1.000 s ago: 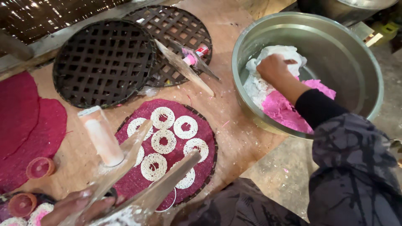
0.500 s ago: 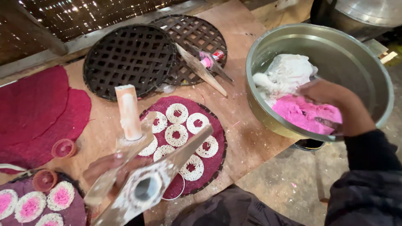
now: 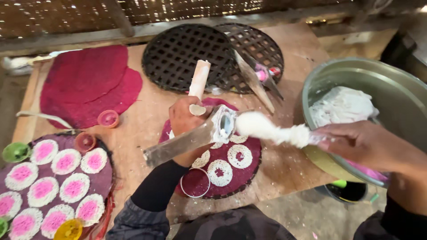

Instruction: The person applies a white paste onto round mats using a wooden tool and adds pink and white paste from a bowl by hand.

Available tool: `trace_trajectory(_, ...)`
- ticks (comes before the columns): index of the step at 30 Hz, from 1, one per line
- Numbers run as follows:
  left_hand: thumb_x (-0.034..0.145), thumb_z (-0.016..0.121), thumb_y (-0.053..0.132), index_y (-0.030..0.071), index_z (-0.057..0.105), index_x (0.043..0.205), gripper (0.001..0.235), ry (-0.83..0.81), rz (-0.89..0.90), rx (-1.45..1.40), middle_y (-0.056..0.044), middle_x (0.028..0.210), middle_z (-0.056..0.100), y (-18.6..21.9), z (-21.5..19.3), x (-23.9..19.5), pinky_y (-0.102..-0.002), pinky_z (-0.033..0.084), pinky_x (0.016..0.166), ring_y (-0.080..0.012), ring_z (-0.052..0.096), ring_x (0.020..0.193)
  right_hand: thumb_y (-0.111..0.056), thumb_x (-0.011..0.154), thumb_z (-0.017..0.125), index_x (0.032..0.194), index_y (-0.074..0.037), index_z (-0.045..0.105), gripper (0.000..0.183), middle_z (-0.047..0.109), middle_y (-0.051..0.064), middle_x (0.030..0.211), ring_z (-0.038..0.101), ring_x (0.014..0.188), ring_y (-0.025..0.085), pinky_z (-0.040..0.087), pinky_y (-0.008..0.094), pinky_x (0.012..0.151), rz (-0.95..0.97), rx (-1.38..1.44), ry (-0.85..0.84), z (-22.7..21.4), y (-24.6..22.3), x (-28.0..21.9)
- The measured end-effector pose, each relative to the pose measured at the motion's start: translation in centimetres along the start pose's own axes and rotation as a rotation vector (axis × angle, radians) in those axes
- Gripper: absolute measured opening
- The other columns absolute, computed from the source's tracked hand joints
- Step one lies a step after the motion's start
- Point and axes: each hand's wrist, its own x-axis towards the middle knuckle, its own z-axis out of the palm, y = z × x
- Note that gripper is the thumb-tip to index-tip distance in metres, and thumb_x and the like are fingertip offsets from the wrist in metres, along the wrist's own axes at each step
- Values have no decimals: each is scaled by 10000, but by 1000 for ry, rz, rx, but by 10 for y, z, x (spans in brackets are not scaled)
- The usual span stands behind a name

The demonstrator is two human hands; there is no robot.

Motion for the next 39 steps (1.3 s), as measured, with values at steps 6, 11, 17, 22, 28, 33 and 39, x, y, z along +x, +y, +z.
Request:
trace_trajectory(6, 822, 790, 229, 126, 711, 837, 130, -107, 295, 154, -78, 1087, 588, -6, -26, -2, -448, 429, 888, -279, 580, 1028, -561, 886, 634, 1325, -431, 688, 461, 780, 24, 782, 716, 650, 208, 554, 346, 629, -74, -503, 171, 6, -95, 4)
trace_trajectory(11, 805, 747, 288, 157, 720, 797, 135, -215, 137, 251, -86, 1084, 596, 2, -37, -12, -454, 432, 874, -282, 569, 1032, -208, 846, 636, 1156, -124, 694, 326, 642, 40, 697, 663, 609, 238, 513, 385, 539, -727, -830, 561, 50, -153, 7)
trace_trajectory(17, 826, 833, 375, 139, 672, 820, 286, -140, -38, 310, -91, 960, 588, -14, -51, -17, -433, 445, 695, -260, 567, 866, -162, 742, 626, 1275, -12, 658, 555, 607, 40, 800, 628, 674, 204, 474, 375, 610, -871, -638, 664, 88, -140, -1)
trace_trajectory(22, 757, 916, 262, 23, 590, 1018, 481, 92, -187, 84, -111, 916, 574, -27, -61, -8, -388, 460, 614, -235, 597, 764, -337, 898, 643, 1198, -238, 690, 319, 696, 4, 812, 665, 685, 206, 493, 376, 641, -466, -563, 704, 64, -118, -20)
trace_trajectory(28, 858, 831, 154, 120, 428, 1152, 500, 503, -604, -835, -84, 963, 634, 12, -40, -14, -356, 602, 682, -177, 680, 816, -30, 1062, 437, 1457, 11, 452, 398, 642, 240, 1263, 659, 1016, 386, 549, 469, 865, -982, -92, 897, 116, -165, 34)
trace_trajectory(33, 802, 811, 142, 132, 507, 1175, 481, 289, -284, 301, -180, 1021, 592, 8, -55, -22, -386, 558, 753, -296, 635, 932, -11, 990, 549, 1504, 51, 425, 532, 601, 245, 1173, 656, 949, 351, 561, 389, 789, -930, 372, 578, 187, -186, 51)
trace_trajectory(39, 852, 799, 149, 102, 517, 1182, 436, 514, -724, -783, -168, 1032, 605, -15, -61, -23, -387, 569, 769, -281, 648, 925, -7, 986, 570, 1488, 39, 452, 517, 636, 198, 1167, 677, 959, 300, 572, 392, 789, -915, 316, 461, 200, -164, 39)
